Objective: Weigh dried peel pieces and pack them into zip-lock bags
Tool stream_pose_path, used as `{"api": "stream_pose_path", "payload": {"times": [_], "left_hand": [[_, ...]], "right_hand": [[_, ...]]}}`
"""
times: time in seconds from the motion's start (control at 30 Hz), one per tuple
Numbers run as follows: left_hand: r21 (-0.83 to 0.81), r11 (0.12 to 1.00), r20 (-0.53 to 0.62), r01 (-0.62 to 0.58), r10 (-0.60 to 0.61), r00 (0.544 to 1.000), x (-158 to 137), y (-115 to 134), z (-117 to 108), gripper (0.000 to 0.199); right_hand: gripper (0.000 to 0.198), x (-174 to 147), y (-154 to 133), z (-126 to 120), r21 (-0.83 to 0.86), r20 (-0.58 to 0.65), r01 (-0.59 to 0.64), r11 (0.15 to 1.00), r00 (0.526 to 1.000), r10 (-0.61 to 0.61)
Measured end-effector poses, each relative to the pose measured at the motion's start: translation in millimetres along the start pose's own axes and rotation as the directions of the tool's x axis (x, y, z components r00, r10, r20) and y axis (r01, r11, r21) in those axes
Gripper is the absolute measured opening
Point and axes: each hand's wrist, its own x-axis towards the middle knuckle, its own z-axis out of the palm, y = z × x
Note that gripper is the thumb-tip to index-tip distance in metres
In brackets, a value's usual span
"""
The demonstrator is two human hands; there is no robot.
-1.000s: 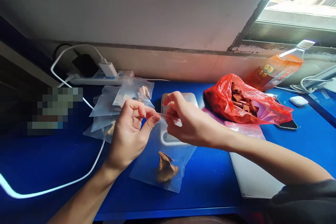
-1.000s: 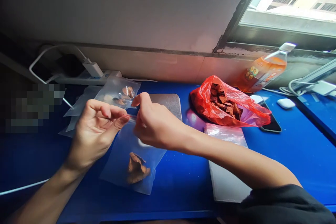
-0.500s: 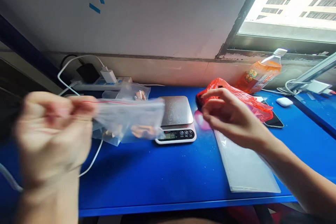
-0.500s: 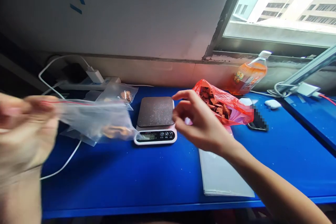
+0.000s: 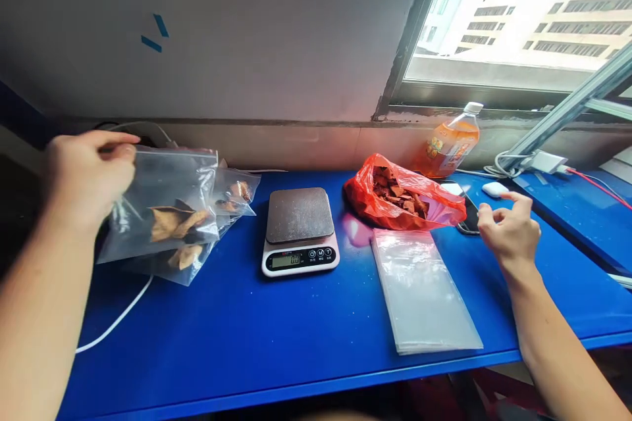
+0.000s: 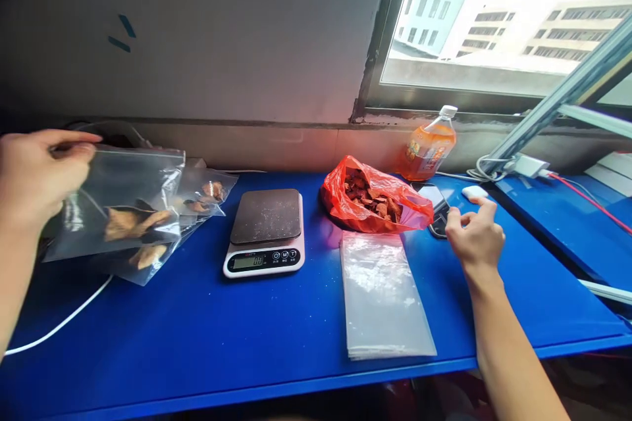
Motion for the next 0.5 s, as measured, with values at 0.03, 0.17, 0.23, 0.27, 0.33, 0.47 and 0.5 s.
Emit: {"api": "stream_pose_path", "payload": {"times": [0.03, 0.17, 0.23, 0.27, 0.33, 0.47, 0.5], "left_hand": [[0.040, 0.999, 0.012, 0.015, -0.016, 1.000, -5.6, 10.6, -1.2, 0.053], [0.168, 0.985, 0.087, 0.031, -0.046, 0.995, -47.4, 57.3, -8.5, 0.060], [0.190, 0.977, 0.122, -0.096, 0.074, 0.990, -69.3, 78.2, -9.5, 0.055], [0.187, 0.970, 0.138, -0.155, 0.131, 0.982, -78.2, 86.4, -8.5, 0.052], [0.179, 0.959, 0.191, -0.219, 0.185, 0.964, -90.7, 96.8, -4.0, 0.048], [0.169, 0.961, 0.302, -0.220, 0.162, 0.939, -100.1, 99.3, 9.7, 0.045], [0.161, 0.959, 0.320, -0.233, 0.172, 0.932, -101.4, 98.6, 12.8, 0.045]], "right_hand": [[0.047, 2.9, 2.6, 1.9, -0.001, 0.051, 0.005, 1.000, 0.999, -0.005], [0.044, 14.0, 4.2, 5.0, -0.008, 0.224, 0.072, 0.997, 0.972, -0.068], [0.048, 15.9, 3.6, 5.1, -0.022, 0.231, 0.080, 0.997, 0.970, -0.073], [0.049, 15.5, 3.2, 4.6, -0.027, 0.230, 0.089, 0.996, 0.970, -0.081], [0.048, 13.1, 1.3, 2.5, -0.018, 0.242, 0.135, 0.991, 0.962, -0.127], [0.044, 12.1, -17.9, -4.5, 0.082, 0.231, 0.263, 0.961, 0.933, -0.275], [0.044, 13.2, -27.8, -5.2, 0.124, 0.227, 0.309, 0.943, 0.916, -0.330]]}}
